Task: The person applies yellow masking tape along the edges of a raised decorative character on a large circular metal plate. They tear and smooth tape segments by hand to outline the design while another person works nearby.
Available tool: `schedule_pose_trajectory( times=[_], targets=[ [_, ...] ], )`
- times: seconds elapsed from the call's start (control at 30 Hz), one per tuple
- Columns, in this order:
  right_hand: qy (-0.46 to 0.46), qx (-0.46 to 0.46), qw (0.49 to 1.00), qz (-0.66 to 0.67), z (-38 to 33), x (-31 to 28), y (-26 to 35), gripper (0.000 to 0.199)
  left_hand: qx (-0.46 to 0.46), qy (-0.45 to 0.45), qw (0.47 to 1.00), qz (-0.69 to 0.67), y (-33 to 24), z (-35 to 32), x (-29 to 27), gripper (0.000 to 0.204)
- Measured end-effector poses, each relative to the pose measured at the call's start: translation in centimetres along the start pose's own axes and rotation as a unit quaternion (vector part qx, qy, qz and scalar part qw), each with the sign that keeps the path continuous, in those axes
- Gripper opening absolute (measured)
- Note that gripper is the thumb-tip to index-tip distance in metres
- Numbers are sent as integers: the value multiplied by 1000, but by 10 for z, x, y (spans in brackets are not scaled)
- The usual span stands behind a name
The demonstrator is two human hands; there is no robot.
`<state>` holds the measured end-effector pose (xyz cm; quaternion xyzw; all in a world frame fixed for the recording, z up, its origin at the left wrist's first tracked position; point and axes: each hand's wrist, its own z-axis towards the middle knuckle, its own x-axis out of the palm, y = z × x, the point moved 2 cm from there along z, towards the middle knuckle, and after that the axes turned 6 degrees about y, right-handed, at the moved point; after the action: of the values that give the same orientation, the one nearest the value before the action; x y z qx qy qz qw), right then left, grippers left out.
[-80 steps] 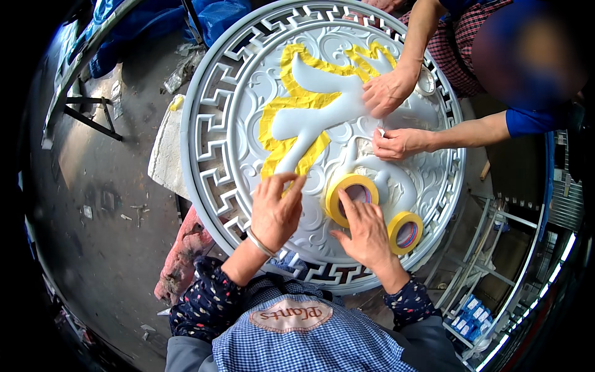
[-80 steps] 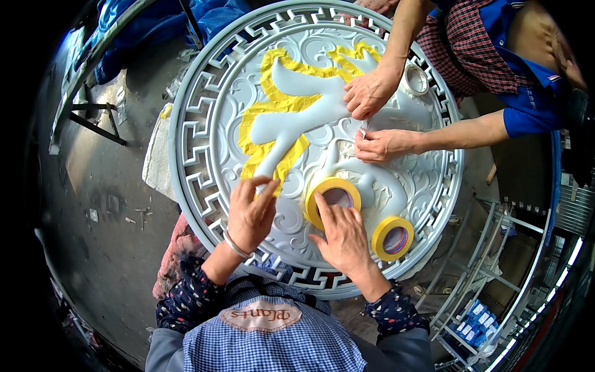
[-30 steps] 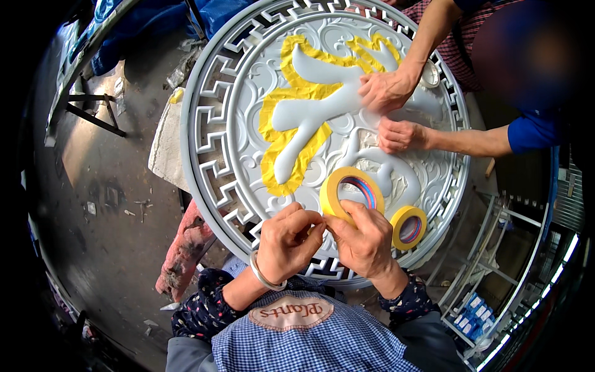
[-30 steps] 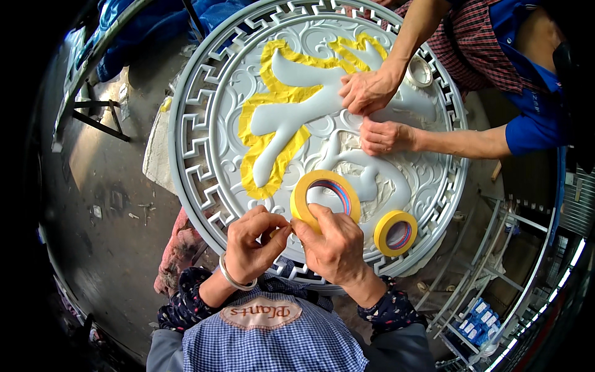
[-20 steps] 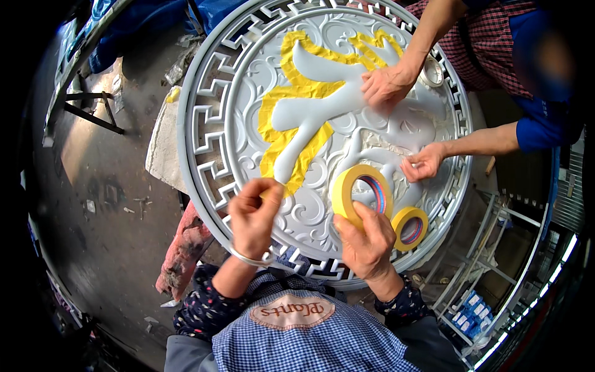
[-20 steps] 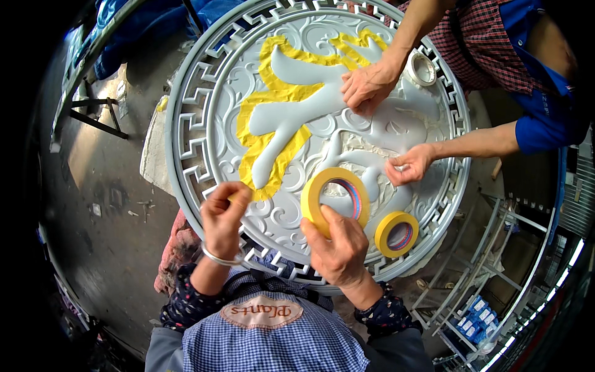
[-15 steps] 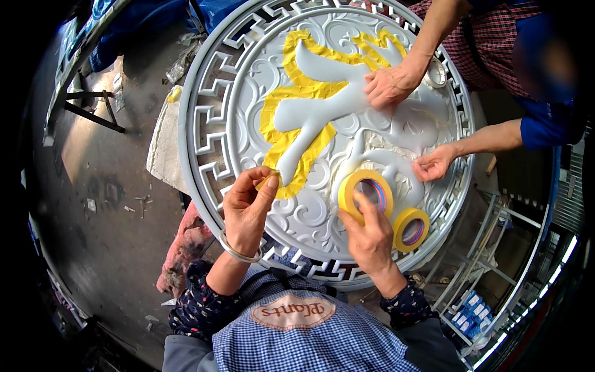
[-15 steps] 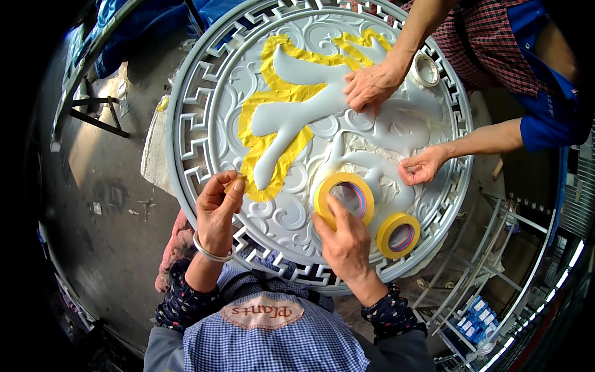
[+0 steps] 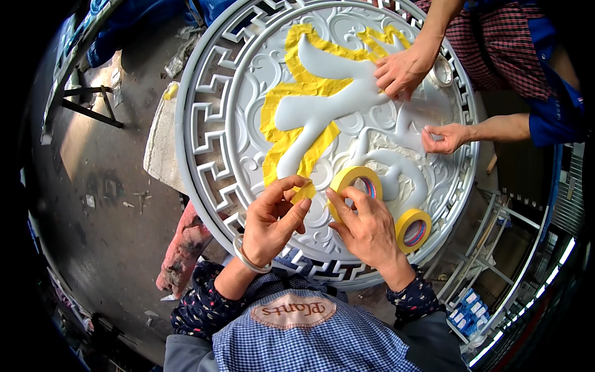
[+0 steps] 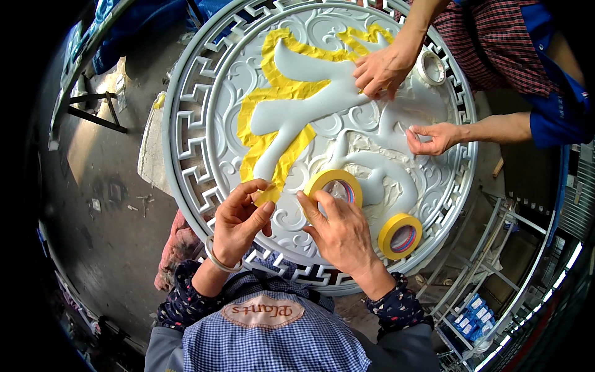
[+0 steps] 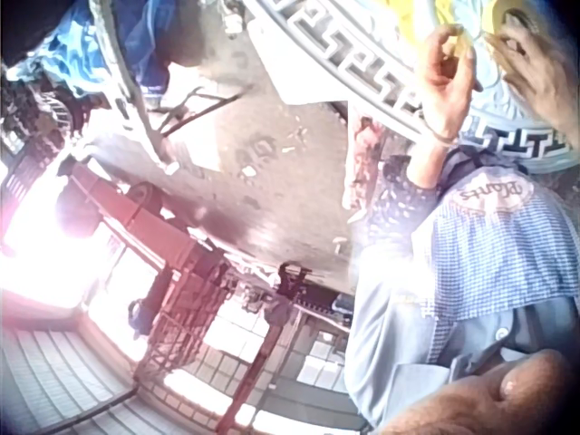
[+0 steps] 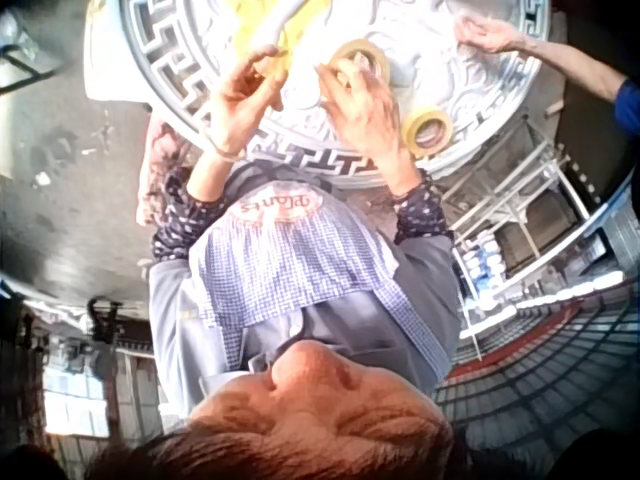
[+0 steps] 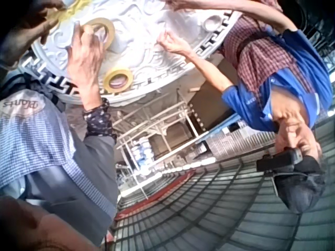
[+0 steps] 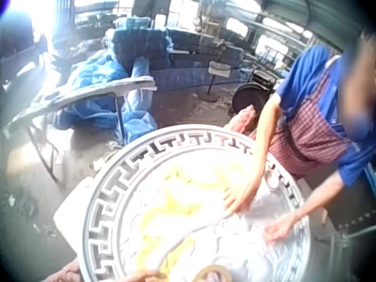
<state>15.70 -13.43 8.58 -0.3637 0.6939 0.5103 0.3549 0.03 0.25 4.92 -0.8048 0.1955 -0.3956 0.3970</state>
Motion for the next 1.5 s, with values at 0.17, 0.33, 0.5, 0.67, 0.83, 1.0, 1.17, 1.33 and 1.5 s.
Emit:
schedule_pose_trajectory(
  times=[0.17, 0.33, 0.5, 0.67, 0.83, 1.0, 1.17, 1.33, 1.5],
  targets=[
    [54, -23, 997, -42, -4, 19, -5, 83, 4, -7, 999, 36, -2, -1, -3, 38],
    [9, -6, 998, 54, 1, 11, 1, 83, 4, -13, 998, 54, -1, -1, -3, 37],
    [-111, 78, 930, 342, 21, -4, -7, 39, -12, 29, 996, 87, -4, 1, 5, 34],
    [-62, 144, 853, 498, 38, 0, -14, 19, -30, 63, 994, 89, -2, 8, 11, 37],
    [-119, 135, 890, 420, 46, 0, -20, 14, 2, 30, 981, 192, 6, 24, 13, 34],
    [-163, 143, 902, 372, 59, -1, -33, 14, 32, 7, 975, 220, 10, 50, 19, 36],
    [-193, 151, 891, 383, 74, 12, -52, 14, -8, -27, 983, 181, 14, 72, 23, 50],
    [-225, 197, 866, 402, 73, 11, -74, 12, -3, -101, 974, 204, 6, 86, -2, 60],
    [-249, 214, 852, 408, 89, 23, -85, 14, 173, -73, 884, 427, 10, 89, 6, 27]
  ],
)
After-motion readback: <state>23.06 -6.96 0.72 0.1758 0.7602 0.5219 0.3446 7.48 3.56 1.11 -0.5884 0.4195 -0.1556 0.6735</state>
